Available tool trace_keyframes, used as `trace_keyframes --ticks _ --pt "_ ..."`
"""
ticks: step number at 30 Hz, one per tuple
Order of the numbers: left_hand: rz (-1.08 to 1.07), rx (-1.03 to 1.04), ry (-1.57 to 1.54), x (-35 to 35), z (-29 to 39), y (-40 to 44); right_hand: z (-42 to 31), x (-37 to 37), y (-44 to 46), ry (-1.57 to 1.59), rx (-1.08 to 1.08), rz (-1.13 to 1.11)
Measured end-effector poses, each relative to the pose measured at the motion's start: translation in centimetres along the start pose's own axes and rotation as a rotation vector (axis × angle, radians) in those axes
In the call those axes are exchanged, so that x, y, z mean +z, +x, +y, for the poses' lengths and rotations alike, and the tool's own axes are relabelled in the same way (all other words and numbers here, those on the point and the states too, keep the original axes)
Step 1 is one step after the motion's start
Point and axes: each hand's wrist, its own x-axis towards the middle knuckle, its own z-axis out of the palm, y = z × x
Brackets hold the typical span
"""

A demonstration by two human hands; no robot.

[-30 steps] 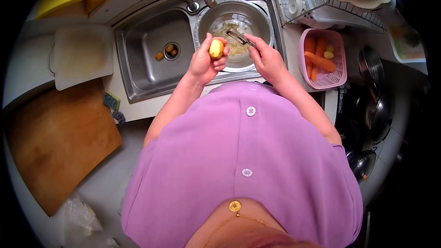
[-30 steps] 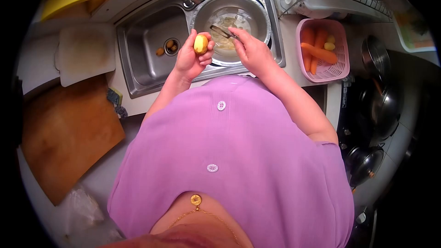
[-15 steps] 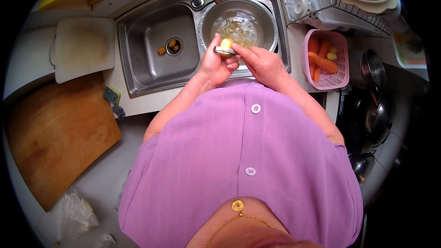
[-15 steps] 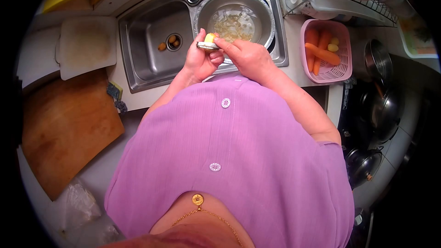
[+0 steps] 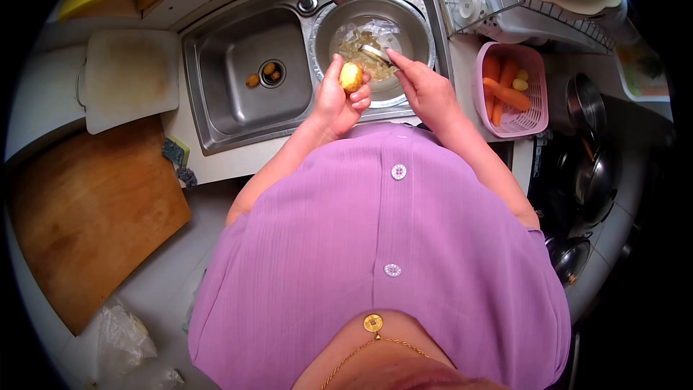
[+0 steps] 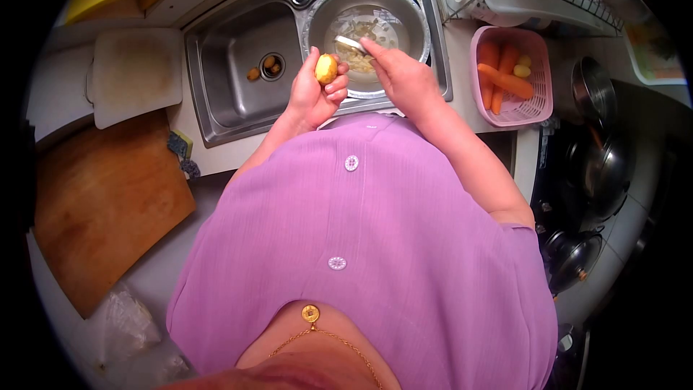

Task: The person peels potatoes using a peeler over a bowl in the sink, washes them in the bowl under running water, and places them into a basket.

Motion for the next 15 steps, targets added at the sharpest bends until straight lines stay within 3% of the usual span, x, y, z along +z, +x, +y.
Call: trace_keyframes --ticks 2,6,10,12,15 --pt "-0.001 -0.006 0.000 -0.1 -0.1 0.3 -1.2 -0.2 0.0 0.095 -0.057 -0.054" --pt "-0.022 0.000 -0.020 -0.1 -0.5 0.1 -2.0 -0.4 -0.5 -0.003 -0.145 -0.240" --pt "-0.035 -0.044 0.031 1.1 -0.6 -1.1 0.1 0.4 -0.4 -0.124 -0.022 -0.120" --pt "-0.009 -0.023 0.011 0.7 -0.4 -0.7 1.1 0.9 -0.6 -0.064 0.076 -0.065" --pt "0.027 -0.013 -0.018 0.5 -0.2 -0.5 0.1 0.9 -0.9 0.082 0.024 -0.024"
